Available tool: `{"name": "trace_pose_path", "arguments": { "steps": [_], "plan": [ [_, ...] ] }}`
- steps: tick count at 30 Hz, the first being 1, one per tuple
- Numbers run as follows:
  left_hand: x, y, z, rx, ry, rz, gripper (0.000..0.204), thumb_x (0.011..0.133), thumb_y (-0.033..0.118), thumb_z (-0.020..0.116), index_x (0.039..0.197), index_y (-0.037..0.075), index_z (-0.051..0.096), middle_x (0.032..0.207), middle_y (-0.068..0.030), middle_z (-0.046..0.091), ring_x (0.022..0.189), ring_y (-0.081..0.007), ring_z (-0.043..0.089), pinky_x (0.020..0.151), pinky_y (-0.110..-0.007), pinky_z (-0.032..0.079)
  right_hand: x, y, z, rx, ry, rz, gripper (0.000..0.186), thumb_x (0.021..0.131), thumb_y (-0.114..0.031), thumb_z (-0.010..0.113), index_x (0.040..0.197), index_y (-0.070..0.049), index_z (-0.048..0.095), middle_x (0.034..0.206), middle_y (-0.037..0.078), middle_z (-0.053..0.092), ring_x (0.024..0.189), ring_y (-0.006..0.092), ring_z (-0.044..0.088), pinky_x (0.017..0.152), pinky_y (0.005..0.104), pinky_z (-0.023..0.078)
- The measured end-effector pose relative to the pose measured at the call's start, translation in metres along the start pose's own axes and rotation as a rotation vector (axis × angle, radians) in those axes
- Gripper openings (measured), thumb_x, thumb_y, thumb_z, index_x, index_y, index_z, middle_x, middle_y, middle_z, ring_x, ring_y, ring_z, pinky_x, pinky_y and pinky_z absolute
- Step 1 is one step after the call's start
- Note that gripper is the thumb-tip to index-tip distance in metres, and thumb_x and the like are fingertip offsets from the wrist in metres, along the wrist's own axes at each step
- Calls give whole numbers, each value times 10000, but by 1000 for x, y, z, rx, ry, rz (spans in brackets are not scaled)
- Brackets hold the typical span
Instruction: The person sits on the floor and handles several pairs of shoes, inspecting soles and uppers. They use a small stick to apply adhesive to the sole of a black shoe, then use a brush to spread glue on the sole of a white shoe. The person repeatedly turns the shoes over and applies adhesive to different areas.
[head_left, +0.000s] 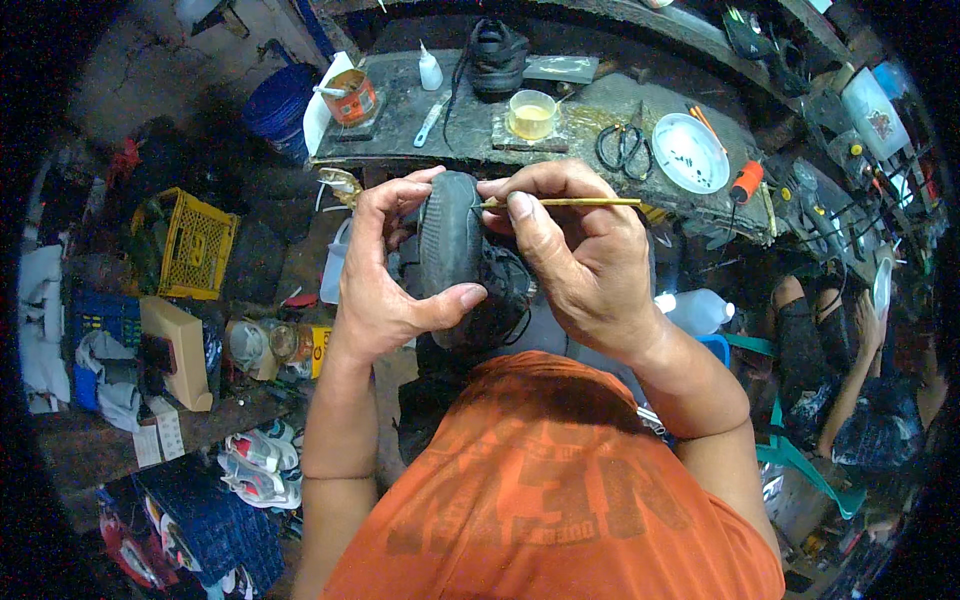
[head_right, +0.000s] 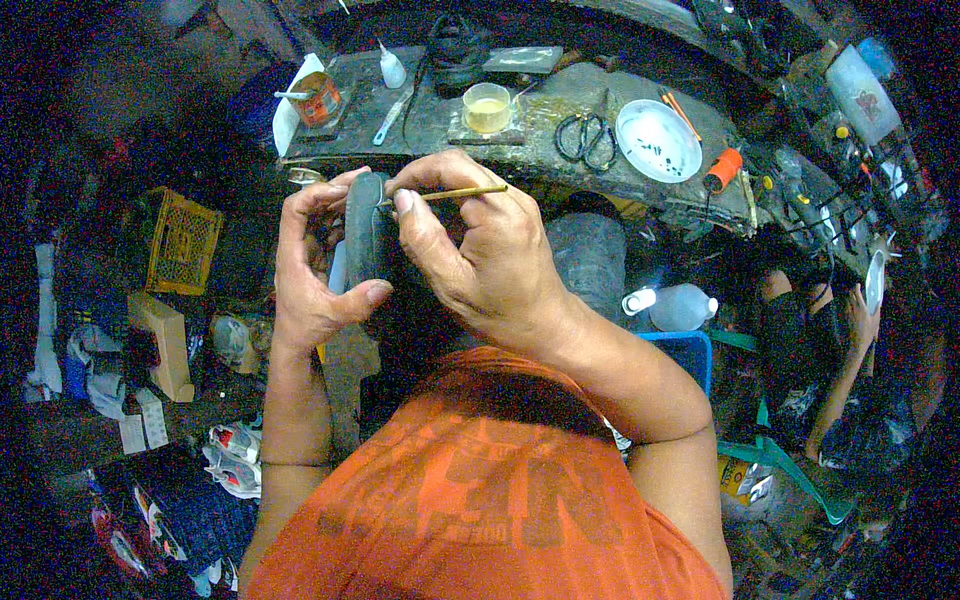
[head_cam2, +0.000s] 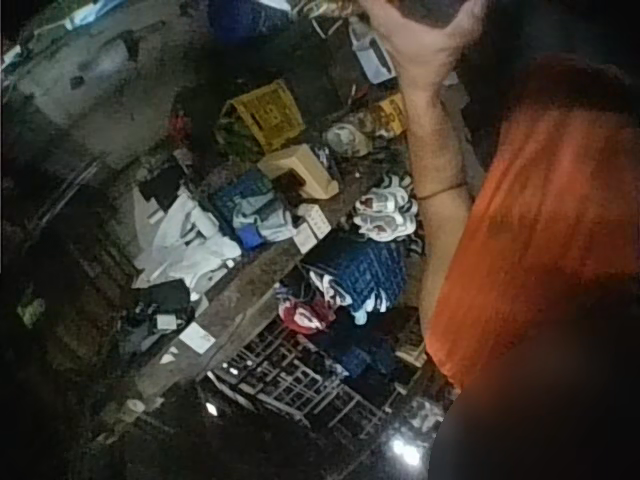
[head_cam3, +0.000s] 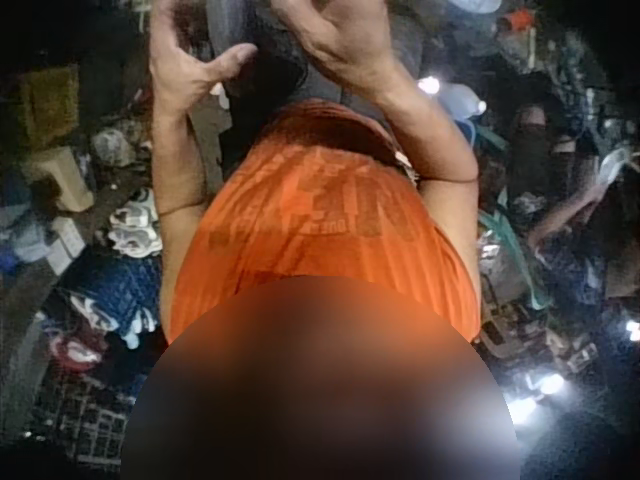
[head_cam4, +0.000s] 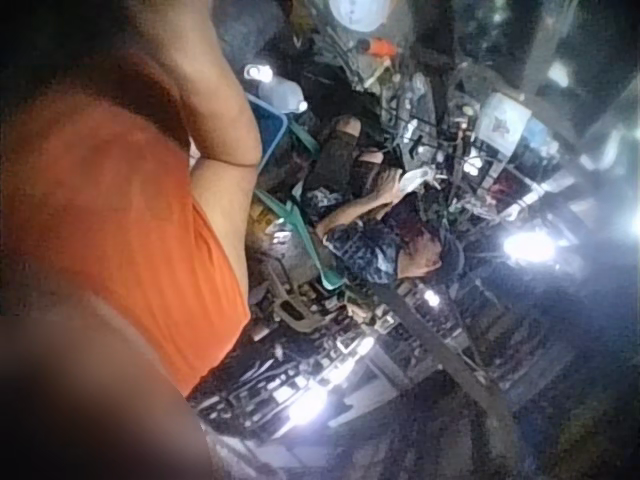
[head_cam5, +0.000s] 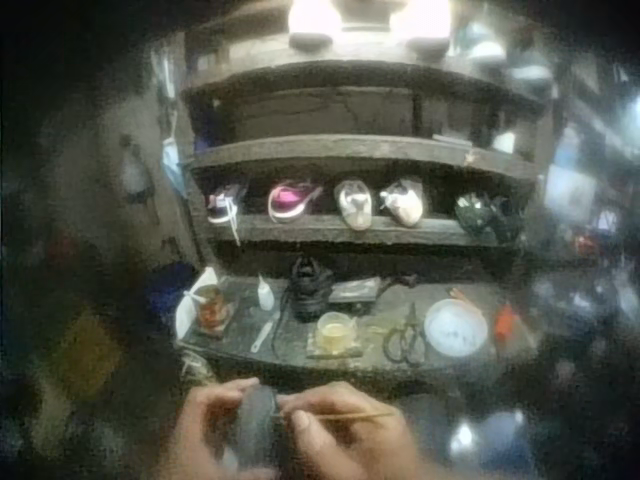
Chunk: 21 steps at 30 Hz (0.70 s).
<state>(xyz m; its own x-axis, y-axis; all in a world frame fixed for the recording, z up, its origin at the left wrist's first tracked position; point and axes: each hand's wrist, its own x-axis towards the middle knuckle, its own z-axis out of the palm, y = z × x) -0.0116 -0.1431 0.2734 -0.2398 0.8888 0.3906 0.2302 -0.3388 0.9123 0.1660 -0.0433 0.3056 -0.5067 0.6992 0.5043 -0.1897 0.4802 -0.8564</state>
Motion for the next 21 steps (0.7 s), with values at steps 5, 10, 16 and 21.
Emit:
{"name": "trace_pose_path", "arguments": {
  "steps": [5, 10, 16, 21],
  "plan": [
    [1, -4, 0, 26, 19, 13, 953, 605, 347, 984, 1342, 76, 442, 1463, -177, 488, 1311, -273, 521, 1105, -412, 426, -3, -9, -6, -80, -129, -3, 143, 1017, -64, 571, 1077, 45, 643, 1111, 153, 693, 1006, 178, 676, 880, 295, 549],
    [1, -4, 0, 7, 33, -8, 1005, 573, 395, 999, 1347, 73, 445, 1467, -169, 489, 1300, -265, 531, 1094, -403, 437, -5, -11, -5, -104, -134, -72, 121, 989, -38, 584, 1032, 51, 654, 1029, 158, 700, 1075, 238, 687, 895, 323, 549],
    [4, -1, 1, -10, 125, -5, 999, 607, 440, 983, 1358, 64, 442, 1385, -129, 542, 1233, -230, 569, 1047, -389, 470, -4, -8, 3, -131, -126, -147, 116, 986, -32, 576, 1014, 49, 655, 967, 130, 691, 1094, 299, 695, 906, 366, 560],
    [6, -5, -4, -82, 190, -110, 981, 642, 504, 954, 1354, 66, 441, 1287, -94, 567, 1151, -201, 585, 991, -363, 476, 11, 5, 12, -93, -105, -155, 121, 965, -49, 616, 1046, 35, 650, 1029, 162, 708, 952, 246, 701, 821, 335, 559]
  ]
}}
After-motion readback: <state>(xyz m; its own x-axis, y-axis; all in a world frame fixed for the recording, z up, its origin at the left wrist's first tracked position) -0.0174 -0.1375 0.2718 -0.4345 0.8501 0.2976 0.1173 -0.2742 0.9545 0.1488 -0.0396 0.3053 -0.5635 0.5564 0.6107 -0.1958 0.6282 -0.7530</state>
